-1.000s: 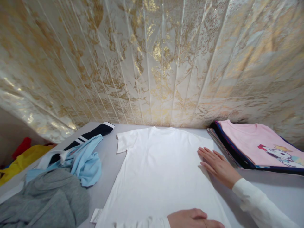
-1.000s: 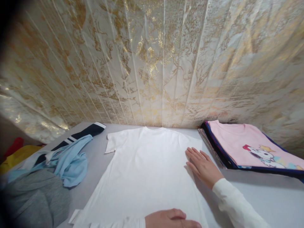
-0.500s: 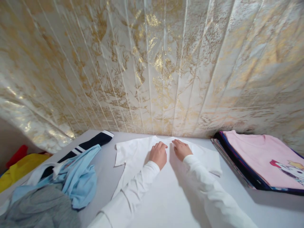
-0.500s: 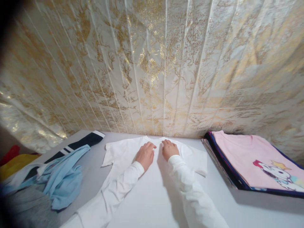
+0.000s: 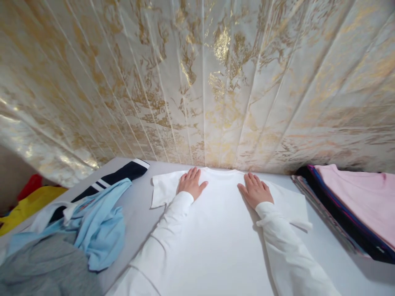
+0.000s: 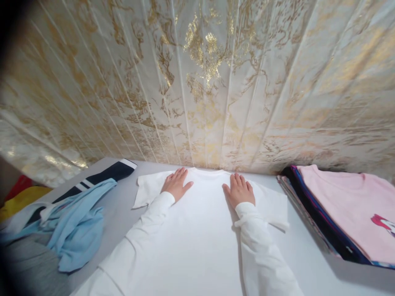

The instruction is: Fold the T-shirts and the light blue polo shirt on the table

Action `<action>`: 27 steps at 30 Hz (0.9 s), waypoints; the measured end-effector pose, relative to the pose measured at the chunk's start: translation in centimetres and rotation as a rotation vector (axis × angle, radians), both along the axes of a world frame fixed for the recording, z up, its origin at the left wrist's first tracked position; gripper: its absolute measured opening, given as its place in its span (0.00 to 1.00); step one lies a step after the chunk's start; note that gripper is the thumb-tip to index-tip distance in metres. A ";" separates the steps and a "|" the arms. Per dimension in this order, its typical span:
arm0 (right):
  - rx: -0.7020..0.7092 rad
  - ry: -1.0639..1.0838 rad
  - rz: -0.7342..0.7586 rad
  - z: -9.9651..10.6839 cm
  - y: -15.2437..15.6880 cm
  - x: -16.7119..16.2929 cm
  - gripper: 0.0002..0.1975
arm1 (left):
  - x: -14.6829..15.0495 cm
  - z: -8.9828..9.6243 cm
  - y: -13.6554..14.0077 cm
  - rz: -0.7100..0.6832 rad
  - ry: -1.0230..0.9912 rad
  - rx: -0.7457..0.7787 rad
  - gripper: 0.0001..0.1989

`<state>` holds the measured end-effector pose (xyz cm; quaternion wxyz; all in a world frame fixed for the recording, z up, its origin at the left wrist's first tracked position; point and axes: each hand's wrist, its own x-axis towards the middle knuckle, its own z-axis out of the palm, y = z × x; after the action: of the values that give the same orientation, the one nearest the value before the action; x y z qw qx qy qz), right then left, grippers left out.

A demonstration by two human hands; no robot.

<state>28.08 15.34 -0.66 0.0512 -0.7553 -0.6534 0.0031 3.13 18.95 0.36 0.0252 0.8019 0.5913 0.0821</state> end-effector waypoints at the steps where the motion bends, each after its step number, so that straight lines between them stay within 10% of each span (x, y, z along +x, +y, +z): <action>1: -0.003 -0.006 -0.006 0.0 0.0 -0.2 0.31 | -0.2 0.0 0.1 0.001 0.008 -0.004 0.29; 13: 0.025 -0.014 0.013 0.8 -0.4 -0.8 0.29 | -2.9 0.9 0.6 -0.056 0.065 -0.035 0.23; 23: -0.011 0.119 0.549 1.6 -5.9 -12.1 0.35 | -0.4 1.3 -0.7 -0.124 0.071 -0.081 0.25; 27: -0.046 0.058 0.383 1.0 -5.0 -9.1 0.34 | -1.1 0.1 -0.6 -0.111 0.064 -0.055 0.27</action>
<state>18.98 10.31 0.36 0.0511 -0.6179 -0.7831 0.0494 1.98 18.36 0.46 0.0330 0.8347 0.5484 0.0386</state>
